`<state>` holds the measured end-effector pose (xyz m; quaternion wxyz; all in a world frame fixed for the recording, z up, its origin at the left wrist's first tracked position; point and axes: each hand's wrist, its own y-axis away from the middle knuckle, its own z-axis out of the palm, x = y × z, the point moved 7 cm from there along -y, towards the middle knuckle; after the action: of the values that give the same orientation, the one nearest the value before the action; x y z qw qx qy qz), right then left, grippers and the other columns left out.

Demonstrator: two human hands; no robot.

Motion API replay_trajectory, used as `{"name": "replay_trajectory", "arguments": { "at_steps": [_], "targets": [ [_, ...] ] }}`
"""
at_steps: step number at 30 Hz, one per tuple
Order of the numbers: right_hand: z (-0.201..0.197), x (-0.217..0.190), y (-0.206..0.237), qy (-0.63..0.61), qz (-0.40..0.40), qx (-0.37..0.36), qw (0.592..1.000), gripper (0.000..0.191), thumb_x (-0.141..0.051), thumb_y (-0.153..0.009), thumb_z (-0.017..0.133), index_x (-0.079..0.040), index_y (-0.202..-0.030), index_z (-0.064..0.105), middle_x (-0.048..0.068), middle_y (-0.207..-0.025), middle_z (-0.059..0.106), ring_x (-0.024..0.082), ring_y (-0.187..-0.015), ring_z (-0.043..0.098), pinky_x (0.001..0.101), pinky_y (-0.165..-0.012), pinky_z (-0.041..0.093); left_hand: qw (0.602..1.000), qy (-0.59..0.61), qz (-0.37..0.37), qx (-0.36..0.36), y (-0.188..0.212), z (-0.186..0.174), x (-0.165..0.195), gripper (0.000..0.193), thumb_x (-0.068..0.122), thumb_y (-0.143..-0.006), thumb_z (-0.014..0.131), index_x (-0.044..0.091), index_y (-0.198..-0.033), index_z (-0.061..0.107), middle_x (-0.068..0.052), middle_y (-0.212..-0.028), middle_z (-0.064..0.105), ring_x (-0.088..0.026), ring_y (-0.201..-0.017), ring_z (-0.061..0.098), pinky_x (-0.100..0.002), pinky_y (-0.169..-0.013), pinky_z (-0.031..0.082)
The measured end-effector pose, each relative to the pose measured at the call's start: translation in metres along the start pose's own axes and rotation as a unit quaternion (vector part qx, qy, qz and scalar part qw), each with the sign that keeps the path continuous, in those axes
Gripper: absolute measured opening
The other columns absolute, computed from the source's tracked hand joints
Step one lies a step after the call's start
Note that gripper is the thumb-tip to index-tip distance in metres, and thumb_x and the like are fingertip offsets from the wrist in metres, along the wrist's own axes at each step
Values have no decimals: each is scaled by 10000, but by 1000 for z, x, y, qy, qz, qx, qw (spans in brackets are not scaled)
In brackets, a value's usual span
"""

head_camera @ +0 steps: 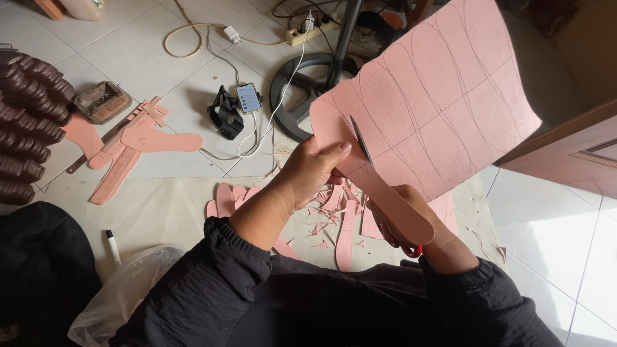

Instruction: The person uses red-handled scissors to cut a large sheet of pink material along pre-drawn curved lines. They rotate the sheet and cut out individual shapes, placing the finished pieces on the floor.

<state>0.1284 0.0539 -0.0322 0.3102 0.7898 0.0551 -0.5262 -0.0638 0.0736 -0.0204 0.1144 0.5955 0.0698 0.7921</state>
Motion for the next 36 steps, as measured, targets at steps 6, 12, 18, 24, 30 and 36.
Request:
{"name": "replay_trajectory", "arguments": {
  "at_steps": [6, 12, 18, 24, 30, 36],
  "targets": [
    [5, -3, 0, -22, -13, -24, 999, 318, -188, -962, 591, 56, -759, 598, 97, -473, 529, 174, -310, 483, 302, -281, 357, 1000, -13, 8, 13, 1, -2, -4, 414, 329, -930, 652, 25, -1212, 636, -59, -1048, 724, -110, -818, 676, -272, -679, 582],
    [19, -17, 9, -29, -20, -57, 998, 291, -205, -962, 559, 35, -825, 650, 91, -594, 578, 161, -455, 529, 302, -426, 412, 979, -22, 172, 107, -2, -12, 8, 405, 393, -1022, 579, 32, -1193, 642, -8, -1021, 721, -51, -877, 629, -220, -784, 532],
    [18, -26, 34, -90, 42, -90, 991, 302, -223, -961, 528, 13, -890, 702, 85, -716, 626, 149, -600, 574, 303, -570, 467, 970, -194, 113, 98, -10, -25, 5, 381, 379, -1036, 585, 5, -1098, 620, -40, -791, 596, -109, -715, 489, -289, -656, 470],
    [7, -7, 29, 6, 36, -49, 998, 310, -209, -946, 512, -4, -955, 744, 74, -815, 667, 146, -743, 609, 310, -711, 500, 960, -189, 208, -2, -5, -14, 17, 440, 412, -1016, 575, 14, -1196, 626, 29, -967, 715, -45, -852, 621, -237, -774, 524],
    [15, 16, 8, -53, -19, -67, 996, 358, -272, -1050, 548, 70, -1002, 641, 59, -812, 554, 184, -744, 495, 349, -689, 458, 981, -180, 59, 51, -11, -16, -6, 383, 393, -1008, 575, 64, -1188, 654, -35, -860, 655, -115, -749, 540, -291, -703, 498],
    [7, 17, 7, -3, -7, -60, 998, 374, -359, -948, 531, -79, -1141, 686, 33, -940, 765, 139, -859, 707, 311, -803, 568, 997, -20, 73, 5, -17, -14, -15, 329, 319, -1014, 612, 24, -1143, 677, 0, -963, 682, -88, -857, 567, -278, -770, 489]
  ]
}}
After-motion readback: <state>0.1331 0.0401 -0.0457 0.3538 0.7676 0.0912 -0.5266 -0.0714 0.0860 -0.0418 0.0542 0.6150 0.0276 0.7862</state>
